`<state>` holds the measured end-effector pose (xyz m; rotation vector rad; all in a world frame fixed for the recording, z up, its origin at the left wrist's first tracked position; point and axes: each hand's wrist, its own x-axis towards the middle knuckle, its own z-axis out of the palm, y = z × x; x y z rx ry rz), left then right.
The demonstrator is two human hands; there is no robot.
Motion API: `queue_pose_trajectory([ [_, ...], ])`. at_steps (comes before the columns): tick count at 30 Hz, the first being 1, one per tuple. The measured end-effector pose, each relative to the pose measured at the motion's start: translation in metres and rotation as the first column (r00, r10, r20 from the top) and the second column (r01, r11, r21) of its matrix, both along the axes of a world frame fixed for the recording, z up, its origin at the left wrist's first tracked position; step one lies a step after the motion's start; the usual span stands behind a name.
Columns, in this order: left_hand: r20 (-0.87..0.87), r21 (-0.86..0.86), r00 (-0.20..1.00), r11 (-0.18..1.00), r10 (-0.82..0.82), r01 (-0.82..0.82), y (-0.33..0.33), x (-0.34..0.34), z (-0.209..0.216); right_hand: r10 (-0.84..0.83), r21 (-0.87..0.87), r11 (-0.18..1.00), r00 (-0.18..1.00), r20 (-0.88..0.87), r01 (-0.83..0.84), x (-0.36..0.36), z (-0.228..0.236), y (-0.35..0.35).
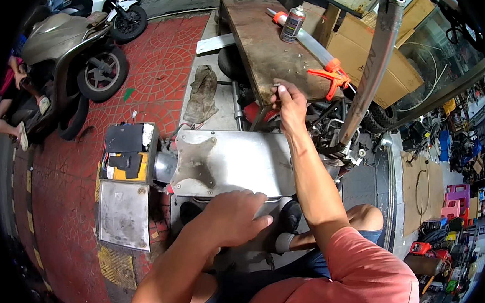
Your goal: The person sits on the floor and uses a cordless impact driver to fasten screws into a silver metal panel on a scooter. They repeatedly pick up screws from a nearby table and drive them into the panel, occasionally using a yellow screwdriver to assist.
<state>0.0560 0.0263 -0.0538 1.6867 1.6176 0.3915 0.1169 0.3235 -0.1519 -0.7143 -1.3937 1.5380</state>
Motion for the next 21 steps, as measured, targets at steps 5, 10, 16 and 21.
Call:
queue_pose_trajectory([
  [5,0.009,0.129,0.986,0.977,0.168,-0.168,-0.005,-0.004,-0.011,0.200,0.031,0.979,0.980,0.014,-0.201,0.025,0.008,-0.058],
  [10,0.350,0.086,0.757,0.786,0.552,-0.612,0.010,-0.026,-0.025,0.328,0.097,0.934,0.934,0.139,-0.343,0.056,0.027,-0.107],
  [16,0.726,-0.052,0.417,0.649,0.547,-0.759,0.004,-0.042,-0.005,0.451,0.406,0.733,0.837,0.309,-0.545,0.021,0.080,-0.119],
  [21,0.836,0.049,0.381,0.639,0.394,-0.768,0.012,-0.051,-0.001,0.413,0.712,0.509,0.863,0.291,-0.484,-0.006,0.110,-0.112],
])
